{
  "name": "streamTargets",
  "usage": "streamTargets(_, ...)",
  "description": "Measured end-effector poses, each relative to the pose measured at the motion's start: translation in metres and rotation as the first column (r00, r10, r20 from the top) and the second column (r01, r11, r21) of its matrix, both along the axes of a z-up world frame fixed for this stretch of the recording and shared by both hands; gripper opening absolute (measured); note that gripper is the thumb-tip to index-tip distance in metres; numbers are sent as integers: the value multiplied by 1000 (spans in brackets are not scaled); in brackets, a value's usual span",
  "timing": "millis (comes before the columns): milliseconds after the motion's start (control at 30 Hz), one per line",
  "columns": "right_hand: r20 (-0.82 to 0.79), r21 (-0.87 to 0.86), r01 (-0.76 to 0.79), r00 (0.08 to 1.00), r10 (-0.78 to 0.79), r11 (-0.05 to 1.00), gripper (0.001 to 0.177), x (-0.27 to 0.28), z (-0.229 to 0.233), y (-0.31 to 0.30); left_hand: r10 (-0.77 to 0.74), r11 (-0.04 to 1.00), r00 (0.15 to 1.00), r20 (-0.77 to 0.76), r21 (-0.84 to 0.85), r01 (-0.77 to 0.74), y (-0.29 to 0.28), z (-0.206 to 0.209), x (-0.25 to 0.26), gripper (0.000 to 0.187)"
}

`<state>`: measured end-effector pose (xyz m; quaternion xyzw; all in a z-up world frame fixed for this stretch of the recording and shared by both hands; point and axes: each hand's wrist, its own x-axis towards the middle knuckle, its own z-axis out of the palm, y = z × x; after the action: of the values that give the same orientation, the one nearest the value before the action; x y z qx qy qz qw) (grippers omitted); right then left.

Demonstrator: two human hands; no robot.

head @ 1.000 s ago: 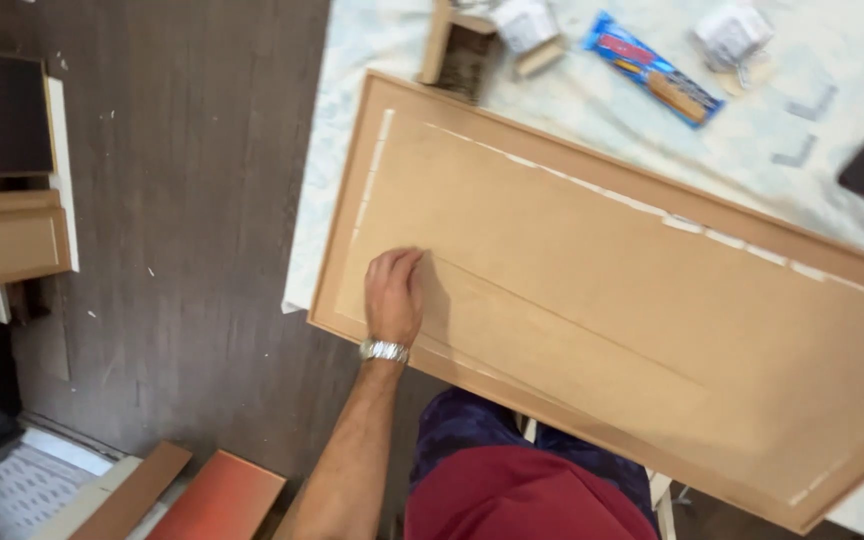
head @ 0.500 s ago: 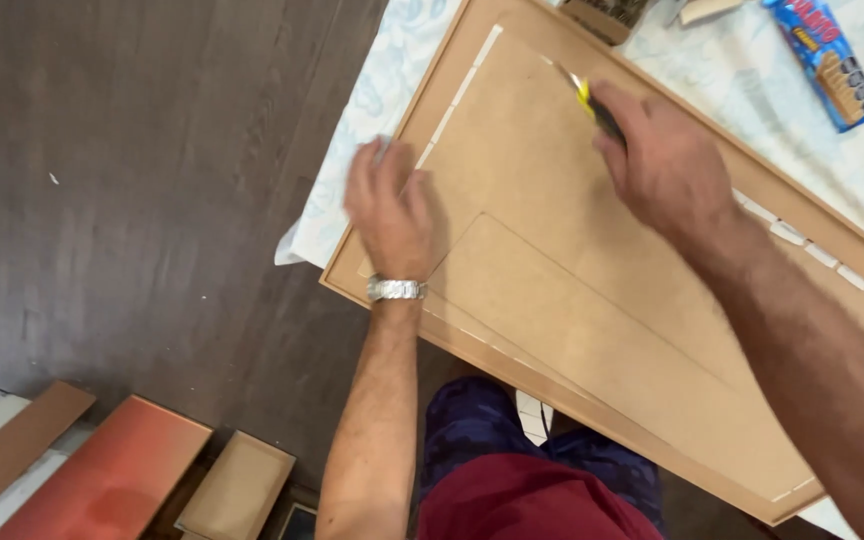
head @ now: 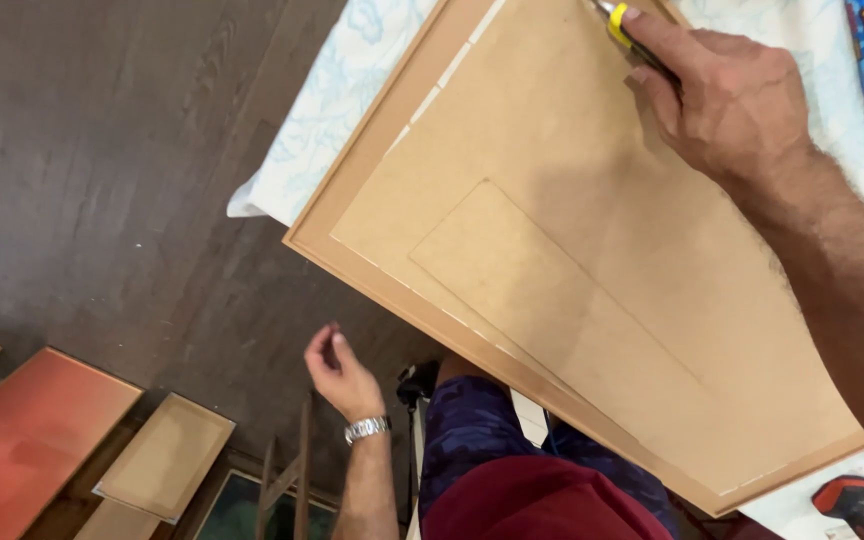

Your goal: The person picks up a wooden panel, places it on a work surface, and uses a utility knife to remove adhesive tape and labels from its back.

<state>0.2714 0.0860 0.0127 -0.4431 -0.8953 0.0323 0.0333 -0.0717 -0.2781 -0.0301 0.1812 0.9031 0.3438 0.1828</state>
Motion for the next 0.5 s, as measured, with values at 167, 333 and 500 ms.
streamTargets(167,38,-59,57,998,-55,997,46,1,1,-3,-13,916,929,370,-368,159,-102,-45,27,26)
streamTargets(333,35,-21,6,999,-5,1000,41,5,-1,-1,-123,795,805,581,-428,430,-123,-61,61,34)
streamTargets(500,85,40,-27,996,23,999,35,8,-1,1,-482,770,828,288,-313,557,-53,7,88,17)
